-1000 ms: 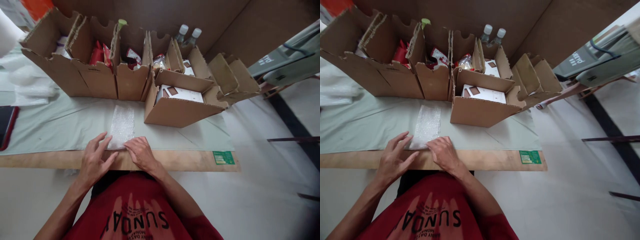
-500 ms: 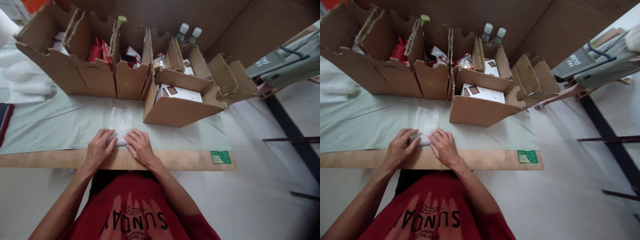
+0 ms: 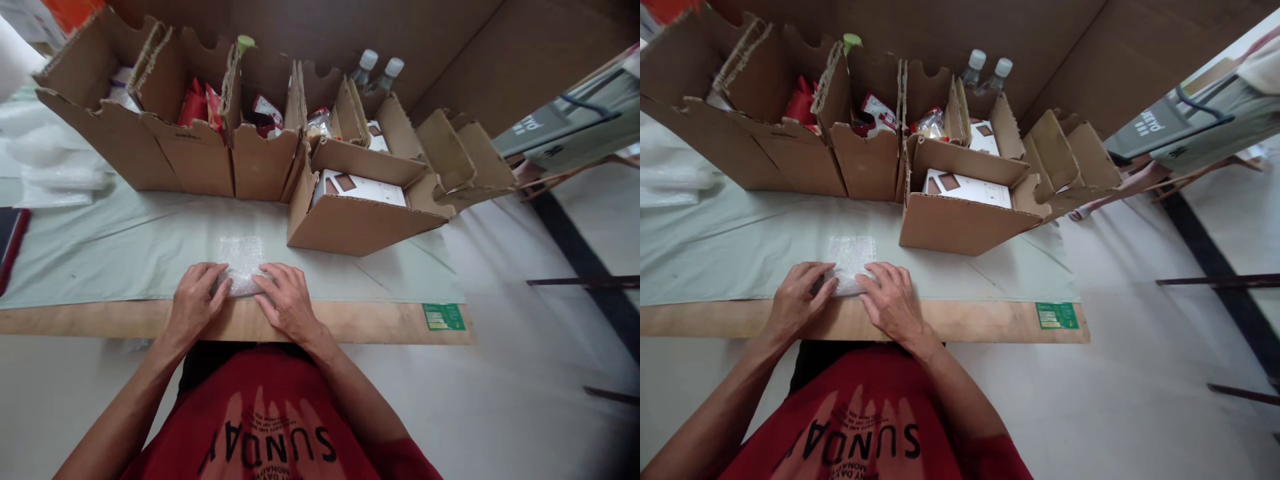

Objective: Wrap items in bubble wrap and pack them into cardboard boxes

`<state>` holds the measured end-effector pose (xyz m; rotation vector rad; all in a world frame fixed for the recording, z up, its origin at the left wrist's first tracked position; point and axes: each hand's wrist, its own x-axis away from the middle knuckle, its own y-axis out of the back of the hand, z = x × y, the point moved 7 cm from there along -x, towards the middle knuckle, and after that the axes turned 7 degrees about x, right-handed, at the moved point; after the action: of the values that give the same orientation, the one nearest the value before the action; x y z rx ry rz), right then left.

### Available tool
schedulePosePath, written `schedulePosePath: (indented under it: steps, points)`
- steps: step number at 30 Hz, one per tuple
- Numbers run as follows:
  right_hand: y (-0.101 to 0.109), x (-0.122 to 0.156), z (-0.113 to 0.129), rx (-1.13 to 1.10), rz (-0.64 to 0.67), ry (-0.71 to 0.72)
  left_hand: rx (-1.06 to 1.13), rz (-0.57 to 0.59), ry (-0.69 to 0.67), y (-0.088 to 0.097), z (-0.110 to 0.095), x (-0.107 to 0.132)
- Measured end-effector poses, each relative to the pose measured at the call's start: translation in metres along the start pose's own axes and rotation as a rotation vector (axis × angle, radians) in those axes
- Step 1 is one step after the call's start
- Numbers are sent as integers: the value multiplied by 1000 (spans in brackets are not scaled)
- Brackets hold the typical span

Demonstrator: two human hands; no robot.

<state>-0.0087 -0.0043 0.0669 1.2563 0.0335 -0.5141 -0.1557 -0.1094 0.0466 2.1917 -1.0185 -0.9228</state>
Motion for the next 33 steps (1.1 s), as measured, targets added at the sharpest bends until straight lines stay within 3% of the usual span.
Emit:
schedulePosePath:
  steps: [5,8,11,14,17,19,21,23,25,33]
  points:
    - [-15,-12,1,-7,114,72,27,-61,15,9,-7,6]
    - [-12,-11,1,-106,117,53,101,6,-37,15,-18,16]
    - [-8,-6,2,-158,148,5,113,42,-3,13,-15,19]
    - [-1,-5,3,-64,81,-55,52,9,61,6,-3,10]
    - [-3,-9,13,34,71,30,9,-23,99,2,3,2]
    - [-12,-14,16,54,123,71,31,-73,128,7,2,3]
    - [-20,-19,10,13,144,15,100,-140,180,18,-2,11]
    - [-21,-21,0,-88,104,-95,218,-179,252,27,-8,23]
    - [-19,-19,-8,-204,43,-189,359,-146,333,28,-14,34]
    - [8,10,-13,-398,-161,-344,676,-7,557,6,-28,40]
